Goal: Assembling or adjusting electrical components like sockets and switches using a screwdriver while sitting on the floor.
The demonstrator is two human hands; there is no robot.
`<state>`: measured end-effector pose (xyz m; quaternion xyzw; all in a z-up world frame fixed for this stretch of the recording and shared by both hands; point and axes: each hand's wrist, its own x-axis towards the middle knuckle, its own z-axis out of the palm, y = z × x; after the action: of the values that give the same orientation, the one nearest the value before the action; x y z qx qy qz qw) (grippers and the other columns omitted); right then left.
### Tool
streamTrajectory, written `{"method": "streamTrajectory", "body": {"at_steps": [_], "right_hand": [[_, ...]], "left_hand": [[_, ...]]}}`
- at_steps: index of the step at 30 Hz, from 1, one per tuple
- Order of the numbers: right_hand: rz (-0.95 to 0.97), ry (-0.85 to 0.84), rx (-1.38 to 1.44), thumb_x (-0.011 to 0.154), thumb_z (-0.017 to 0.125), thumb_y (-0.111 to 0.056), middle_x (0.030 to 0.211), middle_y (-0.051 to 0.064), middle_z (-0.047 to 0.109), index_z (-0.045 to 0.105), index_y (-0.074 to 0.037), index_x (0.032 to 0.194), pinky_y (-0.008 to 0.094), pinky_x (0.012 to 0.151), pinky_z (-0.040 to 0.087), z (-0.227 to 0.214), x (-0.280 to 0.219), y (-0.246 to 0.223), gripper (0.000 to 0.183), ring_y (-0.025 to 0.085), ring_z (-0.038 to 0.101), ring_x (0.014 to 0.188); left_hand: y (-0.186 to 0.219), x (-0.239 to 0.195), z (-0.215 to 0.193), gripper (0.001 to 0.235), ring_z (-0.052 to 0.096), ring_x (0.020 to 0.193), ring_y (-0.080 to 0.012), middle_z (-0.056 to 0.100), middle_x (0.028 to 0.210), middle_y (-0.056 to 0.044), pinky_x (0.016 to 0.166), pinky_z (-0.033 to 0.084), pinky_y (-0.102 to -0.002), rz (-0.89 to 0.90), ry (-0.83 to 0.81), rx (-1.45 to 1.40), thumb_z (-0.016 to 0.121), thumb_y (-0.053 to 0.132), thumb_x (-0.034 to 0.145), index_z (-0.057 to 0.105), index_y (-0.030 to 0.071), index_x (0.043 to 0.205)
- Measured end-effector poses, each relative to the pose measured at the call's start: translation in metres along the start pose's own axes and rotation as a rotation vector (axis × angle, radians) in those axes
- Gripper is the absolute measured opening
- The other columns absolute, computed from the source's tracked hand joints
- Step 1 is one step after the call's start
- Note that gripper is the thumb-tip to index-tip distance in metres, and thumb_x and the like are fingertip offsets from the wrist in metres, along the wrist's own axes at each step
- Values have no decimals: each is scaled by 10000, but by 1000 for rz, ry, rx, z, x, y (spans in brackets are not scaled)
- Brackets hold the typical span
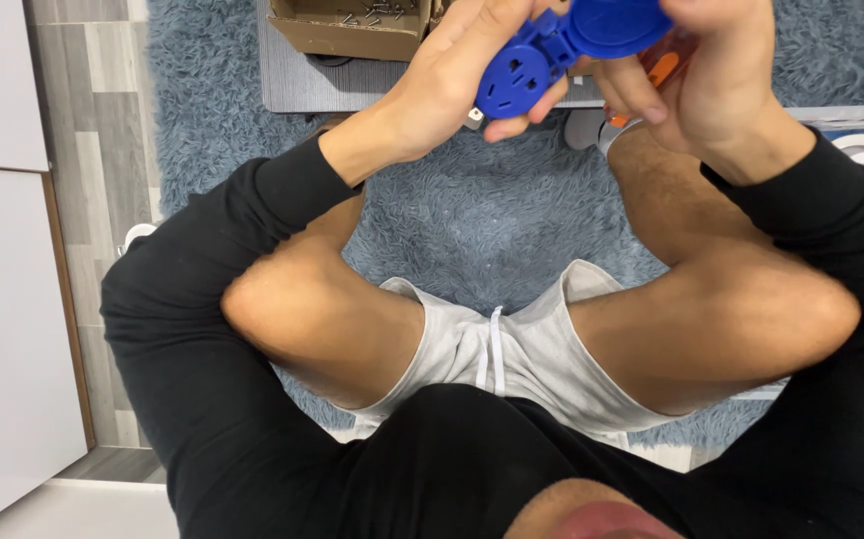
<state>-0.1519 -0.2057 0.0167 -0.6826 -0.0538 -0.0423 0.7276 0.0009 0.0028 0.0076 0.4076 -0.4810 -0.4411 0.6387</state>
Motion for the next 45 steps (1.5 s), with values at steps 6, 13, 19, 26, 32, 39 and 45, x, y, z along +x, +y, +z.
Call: {"method": "streamTrajectory", "body": {"at_steps": [6, 13, 19, 26, 32, 39, 45], "right_hand": [[51, -1, 44, 1145, 388, -500, 502, -25, 396, 592, 6, 1079, 219, 470, 380, -6, -1, 7, 549, 108, 301, 364], [-120, 24, 50, 1042, 687, -215, 746, -27, 545, 547, -20, 1377, 199, 497, 454, -12, -11, 18, 412, 42, 437, 494], [-262, -9, -217, 985, 788, 127, 1586, 266, 567, 391, -14, 1554, 185, 632, 444, -14, -10, 22, 708, 174, 595, 890], [-331, -52, -375, 918, 856, 193, 1597, 335, 577, 502, 106, 1524, 228, 695, 570, 4, 0, -8, 707, 234, 677, 871], [-363, -13, -474, 901, 931, 194, 1601, 333, 580, 489, 98, 1563, 227, 573, 480, 11, 7, -8, 801, 127, 508, 620], [-376, 47, -484, 889, 966, 128, 1414, 190, 675, 526, 42, 1571, 197, 636, 468, 18, 11, -7, 816, 71, 475, 644], [-343, 62, -482, 884, 947, 122, 1374, 202, 678, 536, 3, 1579, 189, 634, 469, 22, 4, -14, 816, 71, 487, 648]], "left_hand": [[1, -1, -1, 530, 597, 731, -178, 677, 1102, -209, 544, 458, -245, -5, -10, -32, 417, 566, 1173, 546, 90, 1367], [0, 0, -2, 537, 604, 709, -168, 696, 961, -145, 601, 498, -265, -34, 29, -3, 414, 528, 1176, 630, 97, 1412], [4, 5, 4, 586, 608, 723, -146, 682, 963, -114, 628, 527, -263, -30, 77, -14, 442, 539, 1133, 635, 17, 1317], [15, 6, 11, 707, 617, 719, -146, 685, 1024, -113, 629, 513, -252, -40, 93, 73, 418, 675, 1079, 610, 49, 1345], [7, 8, 9, 730, 679, 934, -148, 677, 1183, -114, 754, 581, -267, -63, 173, 45, 474, 677, 1050, 596, 49, 1401], [10, 10, 12, 789, 669, 1039, -186, 649, 1229, -142, 829, 595, -308, -108, 240, -47, 520, 676, 1003, 596, 4, 1409], [16, 8, 20, 778, 678, 912, -151, 665, 1133, -119, 742, 576, -274, -112, 239, -40, 504, 684, 996, 597, 25, 1399]]}}
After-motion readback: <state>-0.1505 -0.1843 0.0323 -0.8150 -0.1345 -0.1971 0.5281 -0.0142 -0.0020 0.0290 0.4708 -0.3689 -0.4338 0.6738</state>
